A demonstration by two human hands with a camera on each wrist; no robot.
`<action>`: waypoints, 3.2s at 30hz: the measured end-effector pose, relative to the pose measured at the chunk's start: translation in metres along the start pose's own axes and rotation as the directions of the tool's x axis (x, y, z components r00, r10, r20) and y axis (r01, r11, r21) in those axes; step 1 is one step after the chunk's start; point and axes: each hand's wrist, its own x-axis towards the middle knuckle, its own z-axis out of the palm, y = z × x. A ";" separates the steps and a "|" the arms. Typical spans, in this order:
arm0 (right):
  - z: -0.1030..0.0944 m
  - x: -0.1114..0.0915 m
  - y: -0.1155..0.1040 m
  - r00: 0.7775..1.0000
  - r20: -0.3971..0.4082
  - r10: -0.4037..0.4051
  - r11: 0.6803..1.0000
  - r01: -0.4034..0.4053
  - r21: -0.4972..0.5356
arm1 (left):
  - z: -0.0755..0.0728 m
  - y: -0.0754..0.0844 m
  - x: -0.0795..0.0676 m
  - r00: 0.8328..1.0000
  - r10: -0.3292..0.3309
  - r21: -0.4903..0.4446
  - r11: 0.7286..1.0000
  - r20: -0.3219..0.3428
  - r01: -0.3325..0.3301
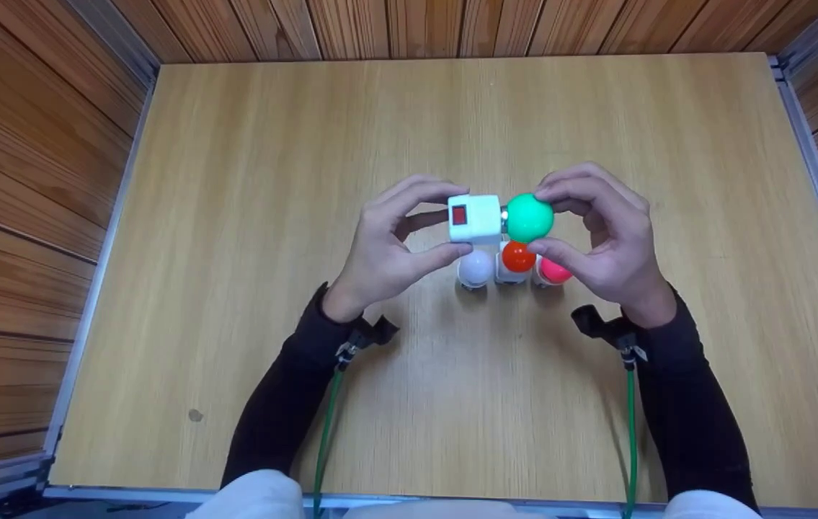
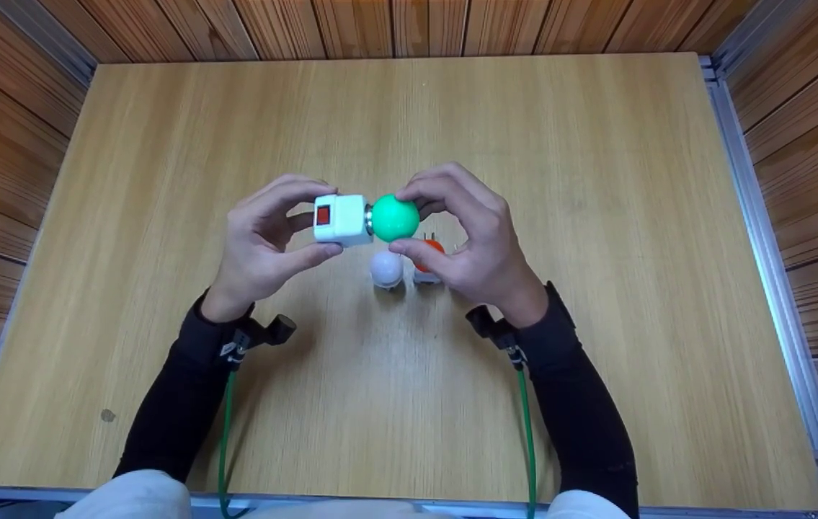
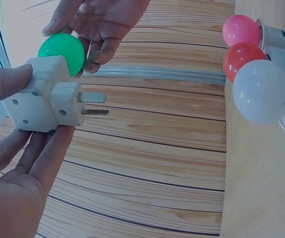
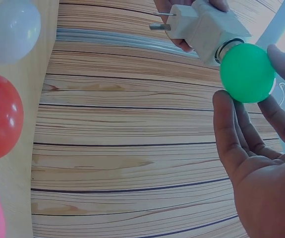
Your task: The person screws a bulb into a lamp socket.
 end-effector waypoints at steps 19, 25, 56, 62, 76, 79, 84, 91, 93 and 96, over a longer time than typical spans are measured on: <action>-0.010 0.002 -0.003 0.996 0.085 -0.034 0.996 0.040 -0.077 | -0.001 0.003 -0.001 1.000 -0.011 -0.004 1.000 0.020 0.011; -0.005 0.005 -0.005 0.993 0.078 -0.088 0.996 0.087 0.013 | -0.002 0.004 -0.001 0.998 -0.035 -0.007 0.999 0.046 0.035; -0.004 0.002 -0.004 0.993 0.089 -0.075 0.996 0.079 -0.043 | -0.001 0.000 0.000 0.998 0.052 0.017 0.998 0.039 -0.053; -0.003 0.002 -0.004 0.995 0.072 -0.070 0.995 0.074 -0.066 | 0.000 0.000 -0.001 0.998 0.063 0.006 0.998 0.030 -0.064; -0.006 0.002 -0.004 0.996 0.080 -0.042 0.995 0.049 -0.089 | 0.000 0.001 0.000 0.997 0.070 0.042 0.997 0.039 -0.072; -0.006 0.002 -0.004 0.996 0.084 -0.038 0.995 0.046 -0.093 | -0.001 0.001 0.000 0.996 0.074 0.050 0.996 0.040 -0.076; -0.006 0.002 -0.004 0.996 0.084 -0.028 0.995 0.036 -0.096 | -0.001 0.000 0.000 0.996 0.083 0.045 0.995 0.036 -0.085; -0.006 0.001 -0.005 0.996 0.094 -0.001 1.000 0.004 -0.029 | 0.000 0.000 0.000 0.997 0.076 0.026 0.997 0.019 -0.076; -0.007 0.000 -0.007 0.994 0.107 0.009 1.000 -0.007 -0.013 | 0.000 0.000 0.000 0.997 0.071 0.026 0.997 0.018 -0.071; -0.009 0.000 -0.008 0.992 0.122 0.010 1.000 -0.009 -0.006 | -0.001 0.000 0.000 0.998 0.065 0.028 0.997 0.020 -0.065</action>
